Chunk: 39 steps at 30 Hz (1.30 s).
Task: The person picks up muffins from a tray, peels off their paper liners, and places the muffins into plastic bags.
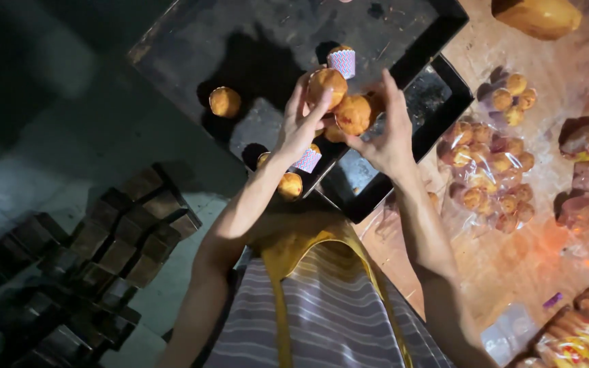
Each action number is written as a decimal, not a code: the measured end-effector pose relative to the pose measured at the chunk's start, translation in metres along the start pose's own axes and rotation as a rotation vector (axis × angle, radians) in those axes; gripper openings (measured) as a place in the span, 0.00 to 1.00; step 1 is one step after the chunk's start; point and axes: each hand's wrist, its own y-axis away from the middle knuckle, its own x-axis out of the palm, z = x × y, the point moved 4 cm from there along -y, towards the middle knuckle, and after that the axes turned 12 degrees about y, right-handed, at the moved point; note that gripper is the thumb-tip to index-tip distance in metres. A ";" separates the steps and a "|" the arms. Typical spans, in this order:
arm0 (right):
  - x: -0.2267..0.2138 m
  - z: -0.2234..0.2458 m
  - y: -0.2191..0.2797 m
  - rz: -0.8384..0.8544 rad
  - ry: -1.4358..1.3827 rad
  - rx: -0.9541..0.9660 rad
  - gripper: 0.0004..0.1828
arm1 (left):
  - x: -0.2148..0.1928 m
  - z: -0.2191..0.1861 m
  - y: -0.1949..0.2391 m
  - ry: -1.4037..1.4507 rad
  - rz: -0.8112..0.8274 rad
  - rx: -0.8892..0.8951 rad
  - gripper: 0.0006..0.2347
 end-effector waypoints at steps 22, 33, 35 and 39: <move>-0.090 -0.092 0.365 -0.543 -0.294 0.878 0.39 | 0.118 0.179 0.129 -1.314 0.812 -0.429 0.22; -0.079 -0.079 0.408 0.426 0.206 1.074 0.41 | 0.088 0.326 0.196 -1.584 0.825 -0.401 0.10; -0.050 -0.107 0.414 0.420 0.127 1.116 0.40 | 0.080 0.334 0.204 -1.573 0.867 -0.332 0.10; 0.025 -0.163 0.444 -0.277 -0.541 0.983 0.32 | 0.067 0.347 0.217 -1.532 0.933 -0.251 0.08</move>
